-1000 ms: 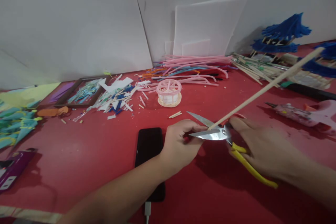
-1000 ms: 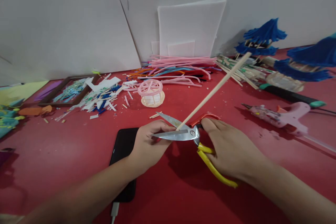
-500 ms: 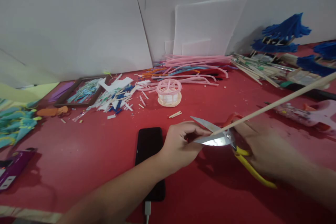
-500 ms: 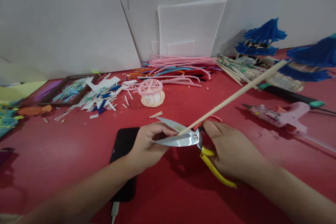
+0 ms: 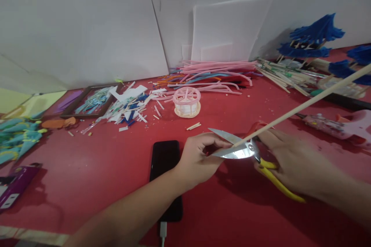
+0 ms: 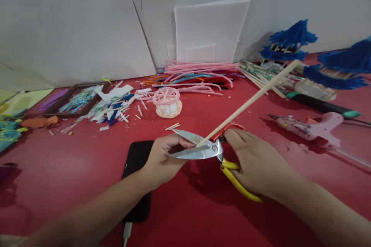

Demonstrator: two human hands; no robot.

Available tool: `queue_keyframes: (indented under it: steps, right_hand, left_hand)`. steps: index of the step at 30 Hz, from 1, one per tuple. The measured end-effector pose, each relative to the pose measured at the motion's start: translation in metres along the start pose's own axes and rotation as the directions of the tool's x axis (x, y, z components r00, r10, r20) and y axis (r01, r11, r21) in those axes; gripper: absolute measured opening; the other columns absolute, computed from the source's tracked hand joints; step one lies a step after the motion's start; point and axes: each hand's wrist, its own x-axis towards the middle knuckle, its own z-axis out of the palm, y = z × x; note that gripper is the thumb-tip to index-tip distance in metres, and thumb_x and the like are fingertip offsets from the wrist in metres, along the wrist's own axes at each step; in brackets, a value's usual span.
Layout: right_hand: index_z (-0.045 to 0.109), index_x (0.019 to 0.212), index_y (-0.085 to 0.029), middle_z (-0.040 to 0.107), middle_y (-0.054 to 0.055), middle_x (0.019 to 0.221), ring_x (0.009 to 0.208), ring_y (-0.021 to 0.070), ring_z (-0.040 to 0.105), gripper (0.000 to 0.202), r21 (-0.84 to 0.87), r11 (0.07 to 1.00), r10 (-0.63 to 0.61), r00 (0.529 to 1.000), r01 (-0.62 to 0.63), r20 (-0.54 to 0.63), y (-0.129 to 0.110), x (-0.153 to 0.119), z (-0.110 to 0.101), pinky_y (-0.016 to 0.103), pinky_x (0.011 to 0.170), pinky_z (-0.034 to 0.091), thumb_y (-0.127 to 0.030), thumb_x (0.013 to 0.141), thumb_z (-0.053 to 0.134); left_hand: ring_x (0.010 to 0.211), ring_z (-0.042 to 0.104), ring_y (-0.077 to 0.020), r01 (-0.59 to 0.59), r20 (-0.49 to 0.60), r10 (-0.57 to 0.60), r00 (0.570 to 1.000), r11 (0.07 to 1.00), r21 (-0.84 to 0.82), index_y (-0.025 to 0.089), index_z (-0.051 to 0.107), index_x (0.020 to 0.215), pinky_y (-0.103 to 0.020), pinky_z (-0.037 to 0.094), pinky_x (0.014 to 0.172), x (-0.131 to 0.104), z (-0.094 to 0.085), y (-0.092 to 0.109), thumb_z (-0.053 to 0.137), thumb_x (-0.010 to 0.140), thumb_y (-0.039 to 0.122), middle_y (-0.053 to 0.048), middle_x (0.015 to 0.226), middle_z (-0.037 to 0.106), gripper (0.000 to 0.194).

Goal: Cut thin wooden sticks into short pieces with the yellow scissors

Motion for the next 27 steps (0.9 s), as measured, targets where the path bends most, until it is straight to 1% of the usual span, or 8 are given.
queue_keyframes:
  steps: [3,7,10,15,18,21,24,27]
  right_hand:
    - [0.048,0.085,-0.025,0.070,0.013,0.083,0.076,0.0295,0.067,0.015,-0.001,0.998,-0.059,0.995,0.059,-0.075,-0.0009,-0.0013,-0.0006,0.039,0.066,0.051,-0.034,0.073,0.047]
    - [0.044,0.083,-0.026,0.066,0.010,0.076,0.070,0.0269,0.064,0.010,-0.006,0.996,-0.085,0.991,0.084,-0.102,-0.0001,-0.0039,0.0033,0.037,0.062,0.048,-0.032,0.074,0.045]
    - [0.044,0.082,-0.026,0.065,0.009,0.076,0.070,0.0260,0.063,0.010,-0.005,0.997,-0.071,0.993,0.071,-0.094,0.0019,-0.0048,0.0059,0.036,0.062,0.047,-0.030,0.073,0.046]
    - [0.047,0.083,-0.026,0.067,0.010,0.080,0.074,0.0270,0.065,0.013,0.012,1.000,-0.029,0.999,0.029,-0.017,0.0008,-0.0033,0.0024,0.037,0.066,0.049,-0.031,0.071,0.049]
    - [0.048,0.080,-0.026,0.066,0.009,0.077,0.070,0.0264,0.064,0.011,-0.009,1.000,0.006,1.000,-0.006,0.001,-0.0018,-0.0025,0.0005,0.036,0.062,0.048,-0.029,0.071,0.050]
    - [0.047,0.077,-0.027,0.062,0.006,0.069,0.061,0.0244,0.061,0.004,-0.018,1.000,0.000,1.000,0.000,-0.004,-0.0029,-0.0021,0.0003,0.033,0.055,0.044,-0.026,0.073,0.047]
    - [0.047,0.079,-0.027,0.062,0.006,0.069,0.061,0.0243,0.061,0.003,-0.012,0.998,-0.055,0.997,0.055,-0.061,-0.0016,-0.0023,0.0017,0.034,0.055,0.045,-0.029,0.077,0.046]
    - [0.050,0.088,-0.024,0.066,0.007,0.078,0.068,0.0264,0.065,0.018,-0.023,0.993,-0.119,0.978,0.116,-0.173,0.0024,-0.0027,0.0052,0.036,0.060,0.048,-0.042,0.084,0.048]
  left_hand:
    - [0.069,0.072,-0.0183,0.014,0.018,-0.013,1.000,1.000,-0.028,0.017,0.078,0.071,-0.026,0.056,0.064,0.0000,0.0002,-0.0018,0.081,0.072,0.023,-0.008,0.077,0.078,0.007]
    - [0.070,0.072,-0.0191,0.006,0.026,-0.007,1.000,1.000,0.015,0.017,0.078,0.072,-0.026,0.056,0.065,-0.0010,-0.0006,-0.0029,0.083,0.074,0.025,-0.009,0.078,0.078,0.010]
    - [0.071,0.072,-0.0182,-0.019,0.028,0.017,0.999,0.998,0.066,0.017,0.078,0.072,-0.025,0.054,0.064,-0.0014,-0.0016,-0.0031,0.080,0.075,0.020,-0.008,0.077,0.077,0.005]
    - [0.072,0.072,-0.0181,-0.096,0.056,0.090,0.994,0.989,0.112,0.018,0.078,0.075,-0.024,0.054,0.064,-0.0006,-0.0036,-0.0033,0.075,0.078,0.019,-0.008,0.079,0.078,0.005]
    - [0.072,0.072,-0.0185,-0.108,0.063,0.100,0.993,0.985,0.138,0.018,0.077,0.074,-0.025,0.055,0.065,0.0001,-0.0039,-0.0032,0.073,0.078,0.021,-0.008,0.079,0.078,0.007]
    - [0.071,0.072,-0.0184,-0.118,0.067,0.110,0.992,0.983,0.140,0.018,0.075,0.071,-0.026,0.055,0.065,0.0003,-0.0027,-0.0041,0.070,0.077,0.021,-0.007,0.077,0.078,0.008]
    - [0.068,0.069,-0.0164,-0.100,0.050,0.094,0.994,0.987,0.129,0.017,0.072,0.071,-0.025,0.054,0.063,0.0005,-0.0011,-0.0059,0.069,0.076,0.018,-0.006,0.075,0.076,0.005]
    - [0.062,0.065,-0.0129,-0.057,0.024,0.056,0.998,0.997,0.056,0.017,0.067,0.072,-0.023,0.051,0.059,0.0033,-0.0014,-0.0076,0.070,0.077,0.023,-0.003,0.070,0.071,0.009]
